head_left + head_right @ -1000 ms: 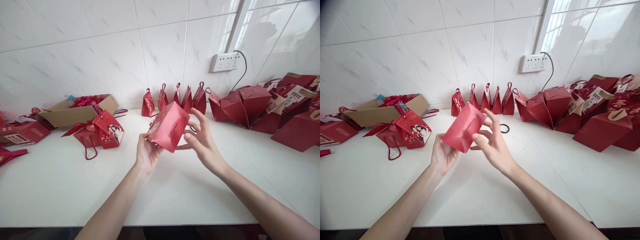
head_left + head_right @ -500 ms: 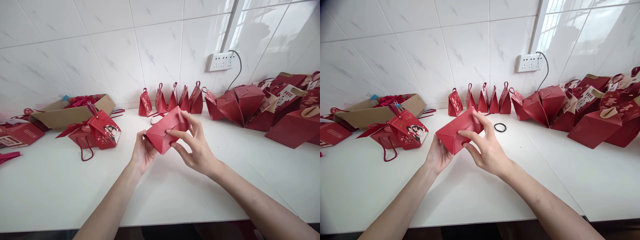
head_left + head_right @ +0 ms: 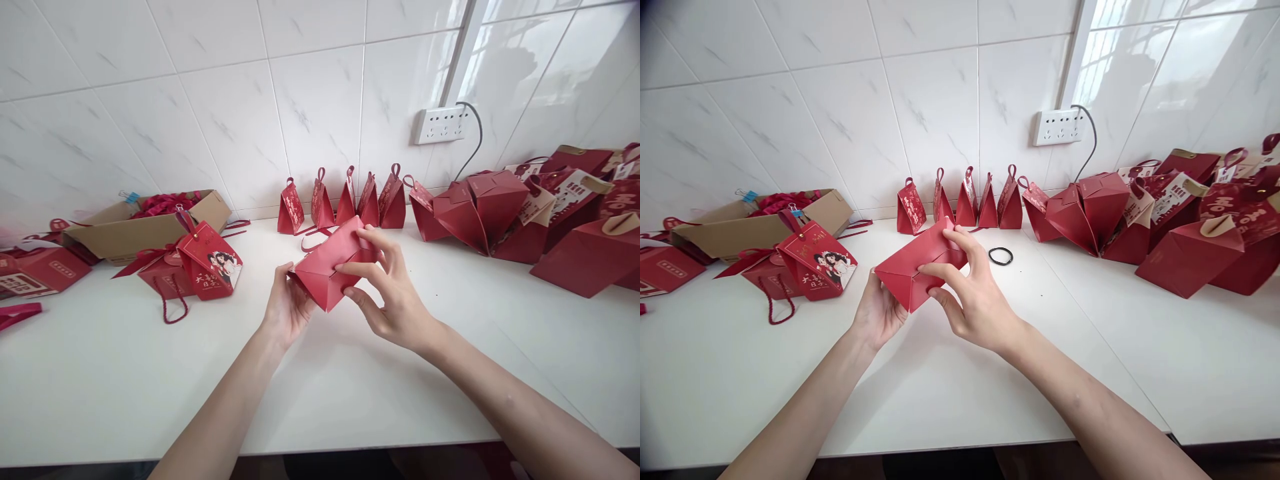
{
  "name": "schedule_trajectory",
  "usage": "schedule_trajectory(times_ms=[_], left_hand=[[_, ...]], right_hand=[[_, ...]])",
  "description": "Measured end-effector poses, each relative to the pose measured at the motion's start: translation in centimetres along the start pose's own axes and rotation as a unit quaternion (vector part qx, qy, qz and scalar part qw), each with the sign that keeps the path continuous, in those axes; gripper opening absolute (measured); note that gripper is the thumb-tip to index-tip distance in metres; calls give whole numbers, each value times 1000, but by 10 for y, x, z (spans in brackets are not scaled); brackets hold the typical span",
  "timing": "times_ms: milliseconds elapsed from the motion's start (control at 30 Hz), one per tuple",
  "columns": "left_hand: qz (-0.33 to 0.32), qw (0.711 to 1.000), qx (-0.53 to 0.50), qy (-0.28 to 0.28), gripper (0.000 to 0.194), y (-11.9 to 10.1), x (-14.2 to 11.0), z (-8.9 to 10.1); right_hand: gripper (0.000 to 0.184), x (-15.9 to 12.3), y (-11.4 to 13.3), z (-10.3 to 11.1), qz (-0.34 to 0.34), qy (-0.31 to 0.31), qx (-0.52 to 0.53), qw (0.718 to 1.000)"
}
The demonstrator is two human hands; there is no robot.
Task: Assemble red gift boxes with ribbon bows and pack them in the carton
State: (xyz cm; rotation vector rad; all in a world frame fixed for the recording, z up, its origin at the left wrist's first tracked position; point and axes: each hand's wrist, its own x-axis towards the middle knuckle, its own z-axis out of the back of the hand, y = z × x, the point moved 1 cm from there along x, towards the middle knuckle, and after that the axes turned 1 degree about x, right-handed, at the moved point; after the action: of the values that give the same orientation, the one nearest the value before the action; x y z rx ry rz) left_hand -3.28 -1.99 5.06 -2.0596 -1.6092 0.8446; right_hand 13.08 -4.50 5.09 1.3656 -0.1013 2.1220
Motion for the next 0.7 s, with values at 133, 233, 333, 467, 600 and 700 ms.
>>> schedule_trajectory(times_ms=[133, 233, 333, 467, 600, 700], left_hand=[[6, 1000, 5, -6, 17, -1, 0, 0], [15, 1000, 11, -12, 16, -1, 0, 0], [16, 999, 13, -28, 15, 0, 2, 0], [-40, 997, 31, -53, 17, -3, 11, 6], [-240, 958, 133, -89, 29, -24, 17, 21], [-427, 823, 326, -186, 34, -41, 16, 34]], right_hand=[[23, 0, 0, 2, -2, -3, -19, 1000], [23, 1, 0, 2, 8, -8, -30, 999], [27, 2, -2, 0, 53, -3, -48, 997], [44, -2, -8, -5, 59, 50, -61, 995], [51, -10, -25, -9, -42, 76, -78, 993], [44, -19, -40, -15, -130, 98, -101, 981]])
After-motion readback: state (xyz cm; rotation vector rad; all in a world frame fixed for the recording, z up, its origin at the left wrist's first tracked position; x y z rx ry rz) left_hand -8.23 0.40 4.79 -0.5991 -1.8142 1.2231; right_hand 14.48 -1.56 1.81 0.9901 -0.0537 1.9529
